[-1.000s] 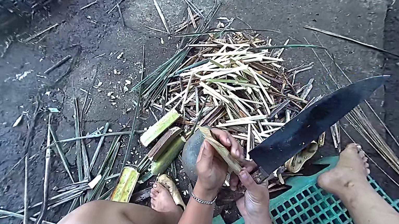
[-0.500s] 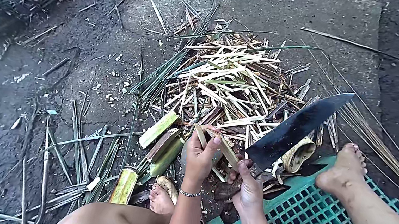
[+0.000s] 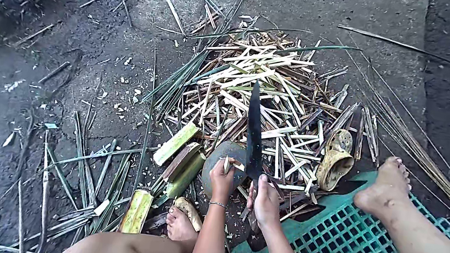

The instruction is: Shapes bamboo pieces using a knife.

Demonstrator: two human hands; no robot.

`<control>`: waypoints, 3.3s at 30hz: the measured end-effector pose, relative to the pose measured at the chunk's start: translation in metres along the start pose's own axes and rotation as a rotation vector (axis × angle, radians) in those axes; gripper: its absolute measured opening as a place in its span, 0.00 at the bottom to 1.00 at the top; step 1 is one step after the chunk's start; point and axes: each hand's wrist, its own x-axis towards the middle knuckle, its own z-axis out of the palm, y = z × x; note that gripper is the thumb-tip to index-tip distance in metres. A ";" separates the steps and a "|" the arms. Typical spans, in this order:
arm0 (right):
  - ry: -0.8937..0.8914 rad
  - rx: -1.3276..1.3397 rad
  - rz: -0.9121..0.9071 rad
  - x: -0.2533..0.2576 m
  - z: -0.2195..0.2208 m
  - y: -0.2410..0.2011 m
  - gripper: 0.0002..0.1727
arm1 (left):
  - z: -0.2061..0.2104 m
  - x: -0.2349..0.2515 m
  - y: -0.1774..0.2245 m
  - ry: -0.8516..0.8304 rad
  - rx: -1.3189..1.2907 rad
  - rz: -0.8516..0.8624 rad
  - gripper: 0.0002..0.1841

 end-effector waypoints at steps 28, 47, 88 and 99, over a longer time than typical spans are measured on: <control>-0.113 -0.543 -0.073 0.012 0.001 -0.028 0.31 | -0.002 0.008 0.013 0.028 -0.191 -0.134 0.06; 0.037 -0.490 -0.154 0.015 -0.012 -0.037 0.30 | -0.049 0.032 0.013 0.380 -0.450 -0.342 0.26; 0.384 -0.189 -0.060 0.000 -0.025 -0.031 0.25 | -0.016 0.031 0.024 -0.100 -0.622 -0.229 0.18; -0.370 -0.494 0.216 -0.056 -0.002 -0.261 0.17 | -0.012 0.016 -0.016 -0.308 -0.634 -0.051 0.05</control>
